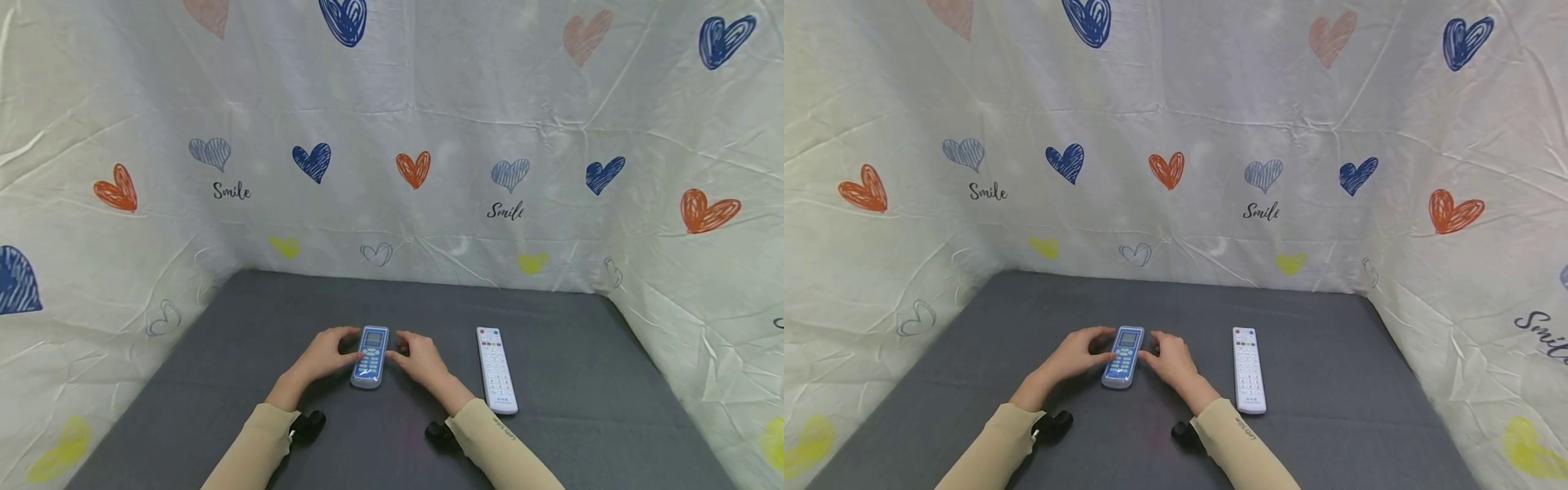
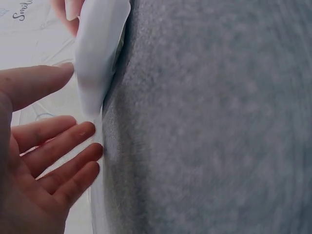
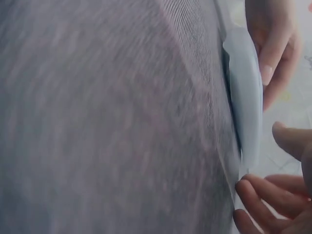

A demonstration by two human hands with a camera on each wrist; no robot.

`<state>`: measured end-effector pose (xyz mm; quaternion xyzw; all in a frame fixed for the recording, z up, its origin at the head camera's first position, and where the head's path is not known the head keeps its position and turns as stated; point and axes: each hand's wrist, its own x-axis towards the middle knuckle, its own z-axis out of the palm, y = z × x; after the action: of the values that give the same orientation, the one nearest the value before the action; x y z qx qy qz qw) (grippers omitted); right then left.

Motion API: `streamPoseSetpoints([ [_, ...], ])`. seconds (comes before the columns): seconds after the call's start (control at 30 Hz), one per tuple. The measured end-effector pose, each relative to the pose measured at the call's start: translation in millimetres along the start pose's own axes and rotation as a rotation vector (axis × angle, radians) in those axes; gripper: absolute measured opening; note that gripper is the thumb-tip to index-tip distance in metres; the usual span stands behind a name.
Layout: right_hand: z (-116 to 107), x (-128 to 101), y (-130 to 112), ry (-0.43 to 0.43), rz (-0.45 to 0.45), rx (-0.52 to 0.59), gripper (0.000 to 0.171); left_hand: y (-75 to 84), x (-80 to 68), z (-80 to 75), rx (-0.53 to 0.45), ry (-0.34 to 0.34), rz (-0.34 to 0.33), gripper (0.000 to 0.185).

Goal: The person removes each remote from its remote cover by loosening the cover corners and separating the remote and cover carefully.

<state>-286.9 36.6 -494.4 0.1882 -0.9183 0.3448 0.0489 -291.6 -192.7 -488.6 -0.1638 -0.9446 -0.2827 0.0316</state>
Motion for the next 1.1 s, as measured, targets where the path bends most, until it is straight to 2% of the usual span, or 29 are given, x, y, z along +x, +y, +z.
streamPoseSetpoints([
  [0.3,9,-1,-6,0.01,0.116,0.173,0.05,6.2,-0.8,0.3,-0.093,-0.009,-0.033,0.048],
  [0.67,14,-3,-10,-0.006,0.142,0.311,0.042,8.1,1.3,3.7,-0.251,-0.021,-0.096,0.047],
  [0.9,18,-2,-8,-0.004,0.197,0.402,0.042,7.2,1.5,6.5,-0.318,-0.036,-0.134,0.052],
  [1.1,19,-2,-6,-0.002,0.233,0.451,0.041,6.0,1.5,6.4,-0.356,-0.042,-0.139,0.055],
])
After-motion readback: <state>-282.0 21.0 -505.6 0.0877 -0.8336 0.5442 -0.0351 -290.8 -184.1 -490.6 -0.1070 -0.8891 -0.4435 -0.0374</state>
